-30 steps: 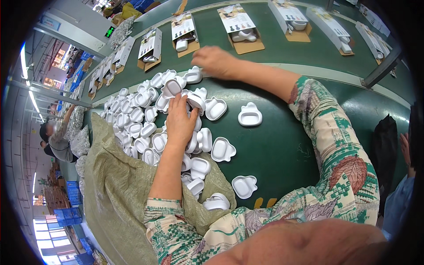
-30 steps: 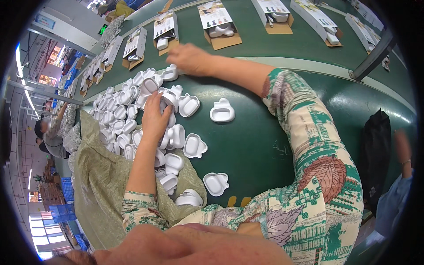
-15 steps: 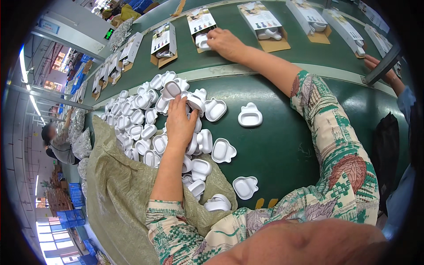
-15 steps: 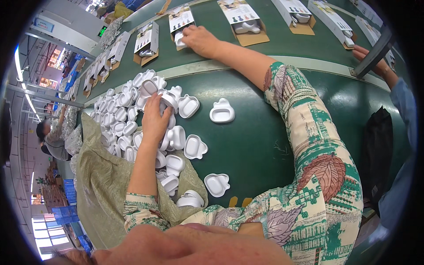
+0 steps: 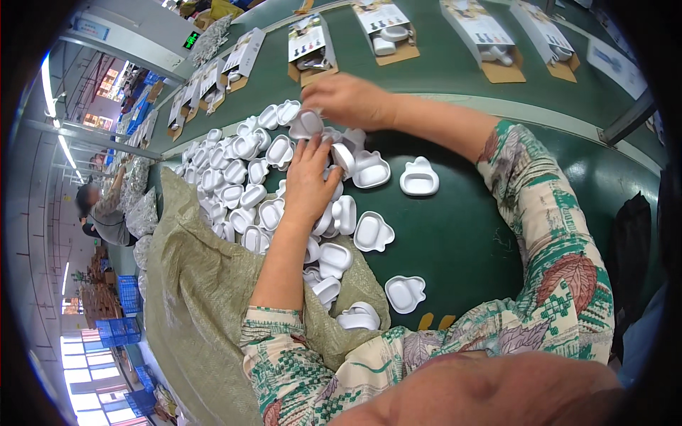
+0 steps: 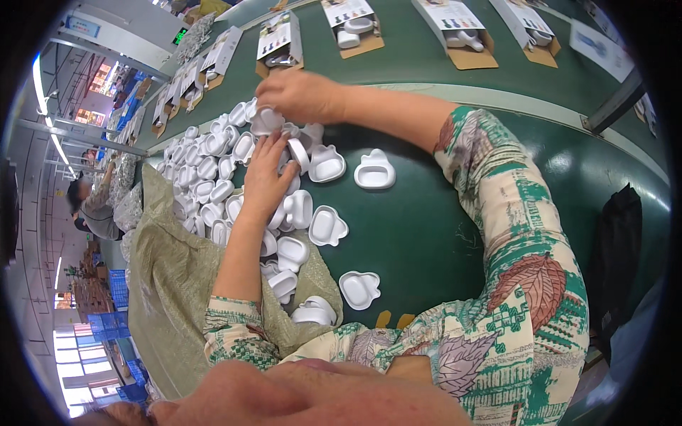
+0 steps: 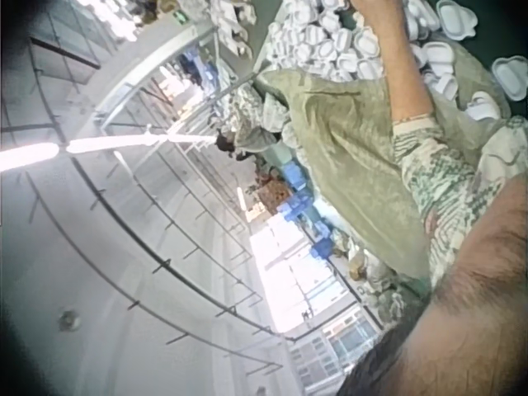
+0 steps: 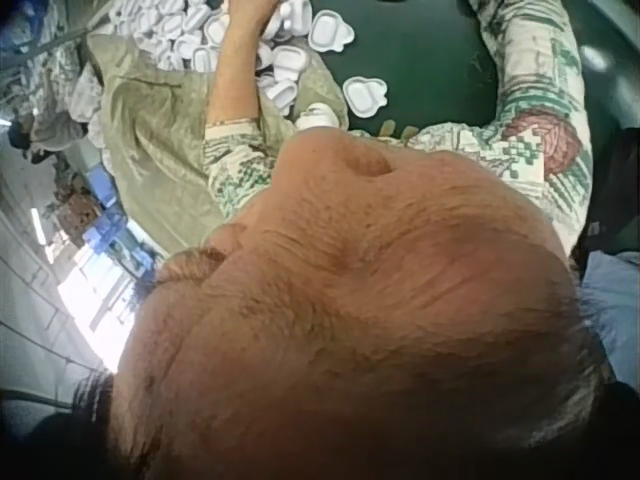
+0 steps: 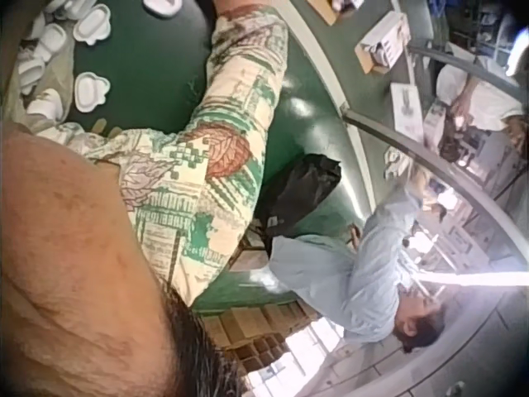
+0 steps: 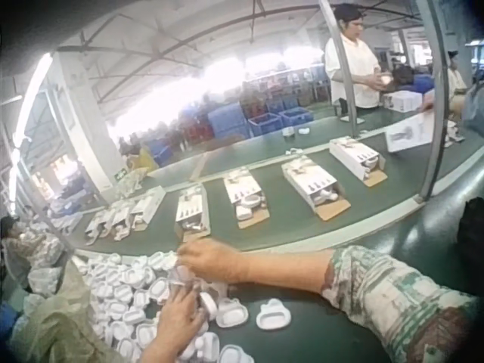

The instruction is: The person packs small white plastic components by hand into cardboard boxes on an assembly line conveyor belt.

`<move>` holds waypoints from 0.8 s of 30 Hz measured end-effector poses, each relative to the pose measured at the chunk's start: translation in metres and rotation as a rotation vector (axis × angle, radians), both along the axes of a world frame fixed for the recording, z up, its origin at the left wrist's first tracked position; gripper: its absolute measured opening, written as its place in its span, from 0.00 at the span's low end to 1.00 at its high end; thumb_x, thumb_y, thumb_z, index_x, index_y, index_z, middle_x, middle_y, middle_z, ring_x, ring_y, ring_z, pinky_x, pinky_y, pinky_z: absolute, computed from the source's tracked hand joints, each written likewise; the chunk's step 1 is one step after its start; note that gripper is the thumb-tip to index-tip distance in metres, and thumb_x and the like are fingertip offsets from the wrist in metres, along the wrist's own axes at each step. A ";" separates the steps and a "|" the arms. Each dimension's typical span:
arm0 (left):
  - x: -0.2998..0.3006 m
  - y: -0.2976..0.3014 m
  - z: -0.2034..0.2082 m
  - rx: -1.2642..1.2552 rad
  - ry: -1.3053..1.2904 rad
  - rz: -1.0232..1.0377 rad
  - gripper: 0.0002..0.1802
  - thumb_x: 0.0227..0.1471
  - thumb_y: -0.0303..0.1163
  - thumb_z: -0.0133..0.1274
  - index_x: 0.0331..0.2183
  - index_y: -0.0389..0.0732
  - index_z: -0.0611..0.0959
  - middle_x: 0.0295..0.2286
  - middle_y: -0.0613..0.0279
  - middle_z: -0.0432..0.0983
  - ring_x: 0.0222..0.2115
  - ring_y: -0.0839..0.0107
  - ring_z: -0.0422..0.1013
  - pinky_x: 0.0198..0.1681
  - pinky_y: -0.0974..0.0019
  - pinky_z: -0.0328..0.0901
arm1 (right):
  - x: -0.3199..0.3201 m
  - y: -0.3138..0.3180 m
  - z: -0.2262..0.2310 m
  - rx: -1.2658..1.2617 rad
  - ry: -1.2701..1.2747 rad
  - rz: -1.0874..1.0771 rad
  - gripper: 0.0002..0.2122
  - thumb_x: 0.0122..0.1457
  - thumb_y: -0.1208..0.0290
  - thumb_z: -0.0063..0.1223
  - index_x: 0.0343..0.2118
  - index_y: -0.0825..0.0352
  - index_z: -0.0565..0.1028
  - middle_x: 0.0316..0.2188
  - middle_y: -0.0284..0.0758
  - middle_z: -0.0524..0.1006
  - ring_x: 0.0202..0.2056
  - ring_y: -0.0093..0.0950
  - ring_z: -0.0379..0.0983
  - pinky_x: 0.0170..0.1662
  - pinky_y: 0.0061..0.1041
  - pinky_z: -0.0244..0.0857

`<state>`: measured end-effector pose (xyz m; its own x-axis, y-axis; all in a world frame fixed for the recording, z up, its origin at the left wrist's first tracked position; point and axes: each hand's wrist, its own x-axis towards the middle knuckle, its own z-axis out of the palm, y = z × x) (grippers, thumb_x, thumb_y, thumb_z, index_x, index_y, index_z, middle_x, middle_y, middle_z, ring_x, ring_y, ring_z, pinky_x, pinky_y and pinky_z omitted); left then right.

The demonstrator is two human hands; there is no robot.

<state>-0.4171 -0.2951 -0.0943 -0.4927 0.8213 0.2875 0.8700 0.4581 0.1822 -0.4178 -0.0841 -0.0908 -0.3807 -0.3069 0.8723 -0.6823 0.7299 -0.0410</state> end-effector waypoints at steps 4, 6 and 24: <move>0.006 0.012 0.002 0.058 0.026 -0.061 0.30 0.40 0.33 0.57 0.49 0.41 0.71 0.51 0.49 0.62 0.53 0.46 0.57 0.54 0.52 0.53 | -0.004 0.004 -0.024 0.235 -0.403 -0.072 0.11 0.46 0.70 0.55 0.35 0.64 0.73 0.35 0.34 0.73 0.41 0.34 0.69 0.43 0.33 0.64; 0.002 0.010 -0.001 0.188 0.019 -0.019 0.28 0.41 0.32 0.56 0.47 0.41 0.72 0.50 0.48 0.63 0.53 0.48 0.57 0.54 0.53 0.53 | -0.001 0.025 -0.035 0.170 -0.473 -0.126 0.12 0.46 0.71 0.56 0.35 0.66 0.73 0.37 0.37 0.73 0.42 0.36 0.68 0.43 0.33 0.64; -0.032 -0.025 -0.018 0.249 -0.103 0.147 0.27 0.48 0.33 0.51 0.51 0.38 0.69 0.53 0.45 0.60 0.54 0.51 0.57 0.56 0.58 0.53 | 0.003 0.084 -0.037 0.160 -0.234 -0.698 0.04 0.48 0.74 0.46 0.26 0.65 0.72 0.31 0.35 0.71 0.38 0.33 0.68 0.37 0.31 0.64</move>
<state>-0.4486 -0.3205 -0.1125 -0.6378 0.6501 0.4130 0.7690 0.5078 0.3883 -0.4148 0.0000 -0.1279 -0.7032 -0.0427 0.7097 -0.0458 0.9988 0.0147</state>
